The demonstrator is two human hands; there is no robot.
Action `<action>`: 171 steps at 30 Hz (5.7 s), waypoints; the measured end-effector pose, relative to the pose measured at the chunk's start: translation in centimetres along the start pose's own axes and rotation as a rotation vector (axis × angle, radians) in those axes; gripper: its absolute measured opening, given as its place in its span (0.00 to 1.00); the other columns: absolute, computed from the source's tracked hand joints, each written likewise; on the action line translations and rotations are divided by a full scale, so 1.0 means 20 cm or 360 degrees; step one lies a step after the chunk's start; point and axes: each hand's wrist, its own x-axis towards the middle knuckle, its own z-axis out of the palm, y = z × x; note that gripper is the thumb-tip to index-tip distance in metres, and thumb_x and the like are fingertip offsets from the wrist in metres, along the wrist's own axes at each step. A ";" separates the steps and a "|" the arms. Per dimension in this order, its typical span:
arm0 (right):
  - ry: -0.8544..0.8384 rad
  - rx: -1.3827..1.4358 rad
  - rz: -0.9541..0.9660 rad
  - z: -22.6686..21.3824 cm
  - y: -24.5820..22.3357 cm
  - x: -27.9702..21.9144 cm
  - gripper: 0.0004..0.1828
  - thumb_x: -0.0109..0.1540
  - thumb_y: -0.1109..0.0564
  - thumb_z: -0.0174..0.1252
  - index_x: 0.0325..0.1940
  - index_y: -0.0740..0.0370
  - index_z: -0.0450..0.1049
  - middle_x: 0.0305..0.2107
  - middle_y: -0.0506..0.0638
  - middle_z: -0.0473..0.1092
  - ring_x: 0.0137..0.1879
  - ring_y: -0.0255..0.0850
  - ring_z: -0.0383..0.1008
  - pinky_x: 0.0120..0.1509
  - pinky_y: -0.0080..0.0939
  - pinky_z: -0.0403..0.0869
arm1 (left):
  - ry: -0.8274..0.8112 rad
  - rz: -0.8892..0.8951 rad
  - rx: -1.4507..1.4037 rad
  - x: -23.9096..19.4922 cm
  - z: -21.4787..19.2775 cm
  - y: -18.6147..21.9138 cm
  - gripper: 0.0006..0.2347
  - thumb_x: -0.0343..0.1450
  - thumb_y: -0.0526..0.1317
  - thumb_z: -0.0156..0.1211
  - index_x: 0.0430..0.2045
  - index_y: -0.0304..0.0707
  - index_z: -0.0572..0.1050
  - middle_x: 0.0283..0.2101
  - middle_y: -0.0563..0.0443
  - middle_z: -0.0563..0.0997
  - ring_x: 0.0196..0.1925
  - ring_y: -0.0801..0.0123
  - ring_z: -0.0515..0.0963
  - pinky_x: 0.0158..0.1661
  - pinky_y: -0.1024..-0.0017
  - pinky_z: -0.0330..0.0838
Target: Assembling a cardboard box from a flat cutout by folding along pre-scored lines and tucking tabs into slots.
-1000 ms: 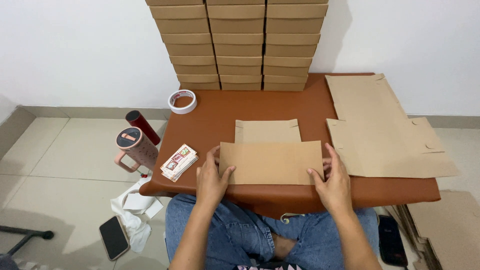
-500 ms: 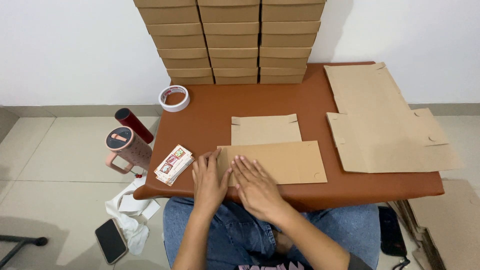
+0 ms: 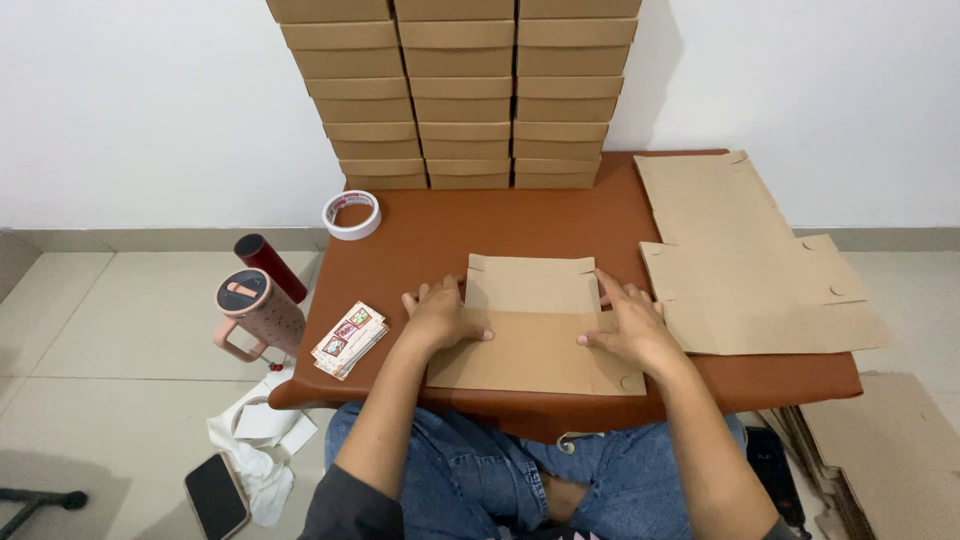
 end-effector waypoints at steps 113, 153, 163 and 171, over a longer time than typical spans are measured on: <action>0.0297 -0.0246 -0.1381 0.29 -0.39 -0.27 0.31 0.59 0.46 0.64 0.64 0.54 0.66 0.48 0.55 0.67 0.65 0.55 0.63 0.74 0.72 0.48 | 0.1340 0.0431 -0.0666 -0.01 -0.21 -0.37 0.07 0.70 0.42 0.67 0.34 0.40 0.81 0.32 0.41 0.82 0.36 0.49 0.83 0.36 0.61 0.75; 0.0827 0.0073 -0.0705 0.26 0.06 -0.22 0.18 0.62 0.51 0.60 0.55 0.54 0.74 0.54 0.55 0.66 0.60 0.51 0.68 0.61 0.52 0.70 | 0.1017 0.1272 0.0722 -0.51 0.75 0.15 0.26 0.77 0.53 0.48 0.65 0.30 0.66 0.69 0.42 0.69 0.69 0.61 0.68 0.63 0.62 0.58; 0.0924 0.0025 -0.1117 0.45 0.09 -0.33 0.21 0.57 0.70 0.56 0.54 0.61 0.78 0.50 0.50 0.76 0.58 0.47 0.74 0.62 0.50 0.72 | 0.0843 0.1339 0.0263 -0.54 0.67 0.12 0.23 0.72 0.38 0.57 0.61 0.25 0.67 0.65 0.36 0.72 0.65 0.52 0.73 0.56 0.61 0.70; 0.0921 -0.0086 -0.1045 0.34 -0.10 -0.31 0.17 0.60 0.42 0.64 0.38 0.58 0.79 0.34 0.47 0.76 0.41 0.43 0.74 0.44 0.44 0.74 | 0.1295 0.1126 0.0353 -0.56 0.45 -0.04 0.16 0.73 0.41 0.55 0.53 0.36 0.74 0.52 0.46 0.76 0.57 0.57 0.74 0.59 0.57 0.65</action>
